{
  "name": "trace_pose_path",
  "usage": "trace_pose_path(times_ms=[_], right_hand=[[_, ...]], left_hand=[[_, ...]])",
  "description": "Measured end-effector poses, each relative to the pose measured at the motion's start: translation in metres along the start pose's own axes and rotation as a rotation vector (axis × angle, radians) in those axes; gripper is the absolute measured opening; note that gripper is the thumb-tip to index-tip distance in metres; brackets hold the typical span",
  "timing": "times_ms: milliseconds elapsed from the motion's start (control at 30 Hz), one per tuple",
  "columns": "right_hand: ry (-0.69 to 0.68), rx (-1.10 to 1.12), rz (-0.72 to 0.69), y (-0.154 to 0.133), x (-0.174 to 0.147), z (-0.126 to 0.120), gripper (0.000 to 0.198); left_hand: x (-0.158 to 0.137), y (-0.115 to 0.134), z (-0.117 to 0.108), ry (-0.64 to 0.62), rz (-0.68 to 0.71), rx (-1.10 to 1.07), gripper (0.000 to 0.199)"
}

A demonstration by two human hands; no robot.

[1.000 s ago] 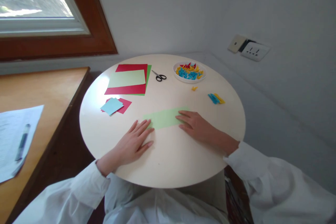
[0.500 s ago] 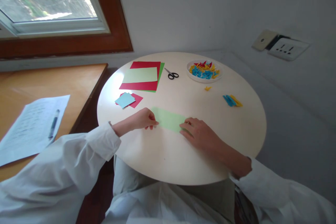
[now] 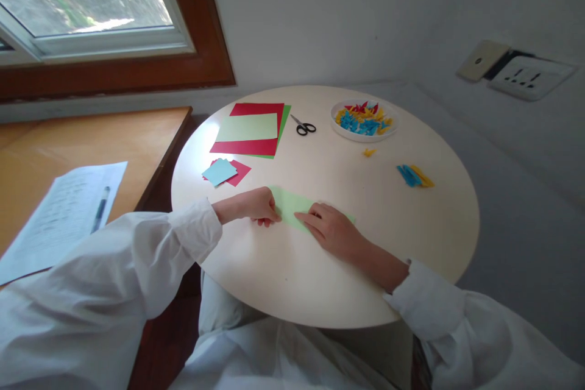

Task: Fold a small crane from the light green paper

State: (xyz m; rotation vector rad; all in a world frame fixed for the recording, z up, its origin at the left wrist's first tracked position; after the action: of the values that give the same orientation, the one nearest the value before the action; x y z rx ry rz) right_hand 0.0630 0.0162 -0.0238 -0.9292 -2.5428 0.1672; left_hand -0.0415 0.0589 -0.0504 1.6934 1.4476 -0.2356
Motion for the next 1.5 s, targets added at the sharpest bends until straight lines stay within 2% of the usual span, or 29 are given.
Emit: trace_pose_path(times_ms=[233,733,1033,1500], right_hand=[[0.021,0.025,-0.019,-0.001,0.000,-0.003,0.027],[0.035,-0.014,-0.040,-0.002,-0.002,-0.002,0.026],[0.047,-0.014,-0.048,-0.002,-0.003,-0.003,0.027],[0.010,0.013,-0.020,-0.001,-0.003,-0.002,0.028]], left_hand=[[0.005,-0.009,-0.002,-0.053,-0.026,0.018,0.020],[0.004,-0.039,-0.024,-0.028,-0.129,0.034,0.015],[0.004,-0.044,-0.026,-0.054,-0.132,0.012,0.014],[0.007,-0.065,-0.033,-0.034,-0.104,-0.076,0.009]])
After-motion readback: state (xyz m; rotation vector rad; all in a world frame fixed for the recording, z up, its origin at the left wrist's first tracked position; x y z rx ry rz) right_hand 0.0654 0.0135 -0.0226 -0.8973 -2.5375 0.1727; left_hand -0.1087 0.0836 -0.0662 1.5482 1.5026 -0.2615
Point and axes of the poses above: each hand's wrist, its own x-axis towards the middle knuckle, its own z-axis out of the palm, y = z × x, the point moved 10 cm from there along x, towards the middle knuckle, and after that the axes turned 4 degrees about x, right-handed, at the moved point
